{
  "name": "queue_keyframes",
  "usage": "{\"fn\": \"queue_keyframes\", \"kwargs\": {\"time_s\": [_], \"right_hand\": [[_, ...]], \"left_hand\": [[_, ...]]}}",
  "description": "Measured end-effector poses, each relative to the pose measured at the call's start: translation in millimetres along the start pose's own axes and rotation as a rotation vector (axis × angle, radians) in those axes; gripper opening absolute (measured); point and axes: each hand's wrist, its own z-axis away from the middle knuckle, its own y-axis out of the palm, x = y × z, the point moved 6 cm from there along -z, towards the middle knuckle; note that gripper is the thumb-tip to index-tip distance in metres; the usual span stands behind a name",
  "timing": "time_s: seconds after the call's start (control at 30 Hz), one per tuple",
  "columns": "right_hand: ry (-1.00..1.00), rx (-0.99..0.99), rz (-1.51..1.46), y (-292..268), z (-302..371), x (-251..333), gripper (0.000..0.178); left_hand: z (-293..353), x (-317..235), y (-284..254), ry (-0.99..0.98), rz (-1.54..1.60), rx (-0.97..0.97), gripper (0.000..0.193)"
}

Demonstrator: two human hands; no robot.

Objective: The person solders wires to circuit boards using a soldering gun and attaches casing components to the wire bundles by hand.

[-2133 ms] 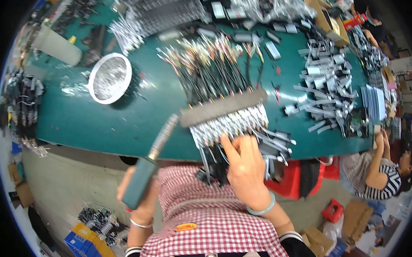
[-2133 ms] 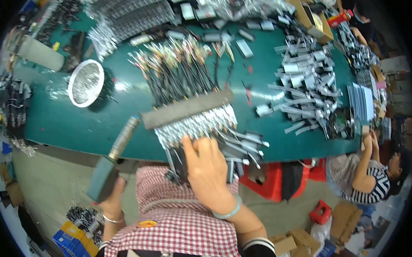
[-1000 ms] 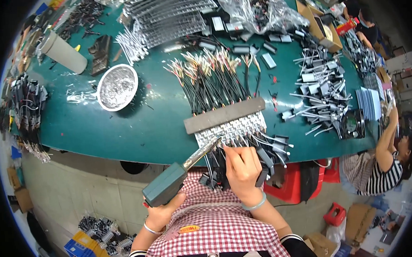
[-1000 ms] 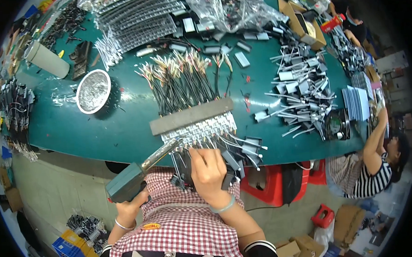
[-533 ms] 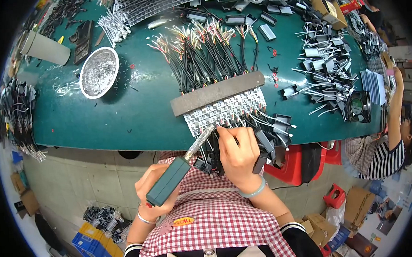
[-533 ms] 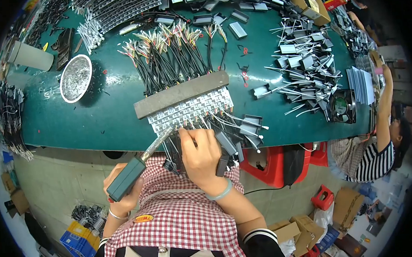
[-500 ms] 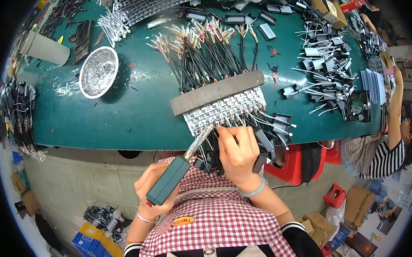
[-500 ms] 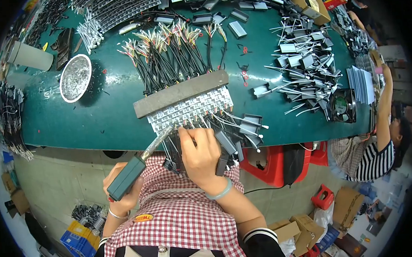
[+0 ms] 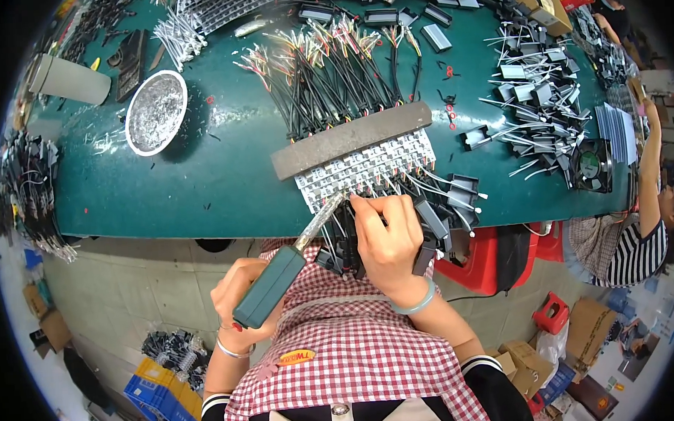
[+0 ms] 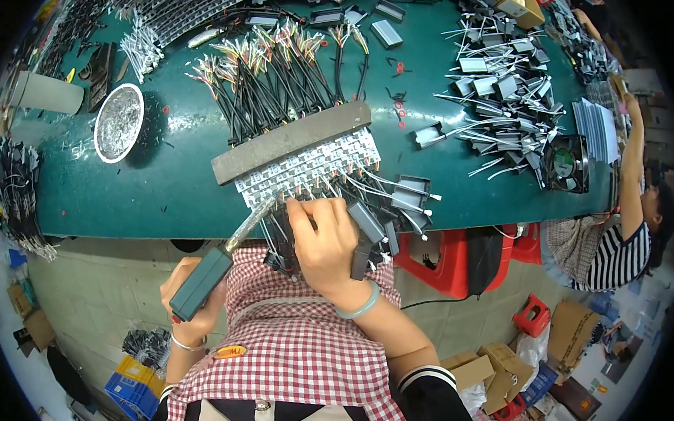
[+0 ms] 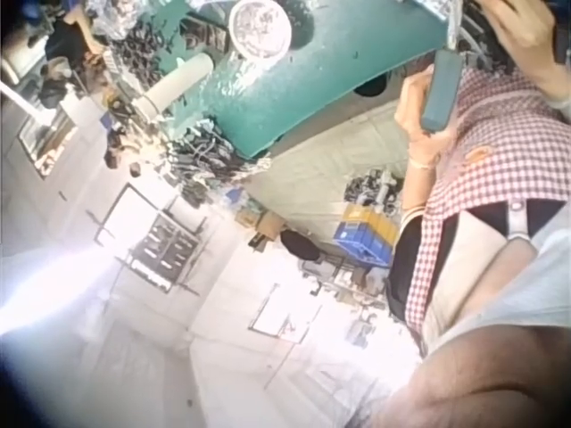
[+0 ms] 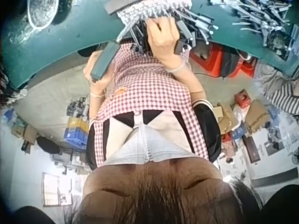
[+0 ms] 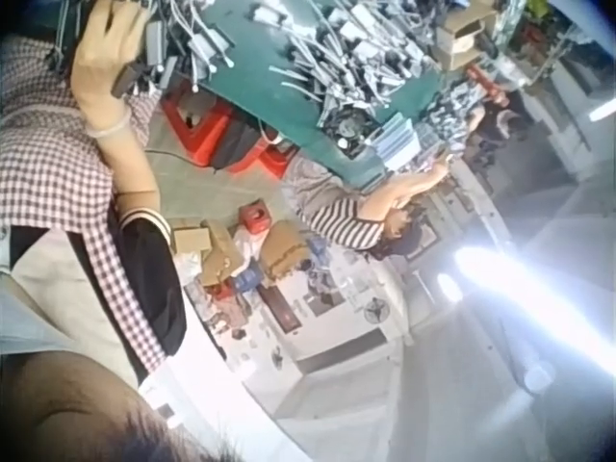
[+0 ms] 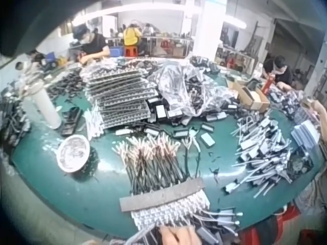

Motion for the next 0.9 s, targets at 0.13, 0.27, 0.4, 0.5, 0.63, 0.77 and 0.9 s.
{"fn": "queue_keyframes", "kwargs": {"time_s": [0.13, 0.27, 0.4, 0.5, 0.63, 0.77, 0.9], "right_hand": [[0.004, 0.006, 0.003, -0.2, -0.5, 0.0, 0.031], [0.005, 0.003, 0.010, 0.1, -0.6, 0.2, 0.030], [0.011, 0.012, 0.010, -0.2, -1.3, 0.4, 0.030], [0.015, 0.015, 0.010, -0.3, -1.1, -0.1, 0.029], [0.018, 0.026, 0.007, -0.6, -1.9, 0.2, 0.029], [0.015, 0.019, 0.010, -0.4, -2.3, 0.8, 0.028], [0.019, 0.018, -0.001, 0.1, -2.9, 0.4, 0.027]], "left_hand": [[-2.6, -2.5, -0.8, 0.026, -0.005, 0.011, 0.019], [-2.8, -0.6, 0.1, 0.004, -0.017, 0.020, 0.019], [-3.7, 1.6, 0.5, -0.005, -0.017, 0.023, 0.018], [-2.9, 4.4, 1.2, 0.018, -0.031, 0.037, 0.018], [-2.4, 4.7, 0.4, 0.021, -0.060, 0.065, 0.017], [-2.4, 2.7, -0.8, 0.028, -0.057, 0.041, 0.017], [-6.5, -5.7, -11.8, 0.061, -0.033, -0.039, 0.017]]}}
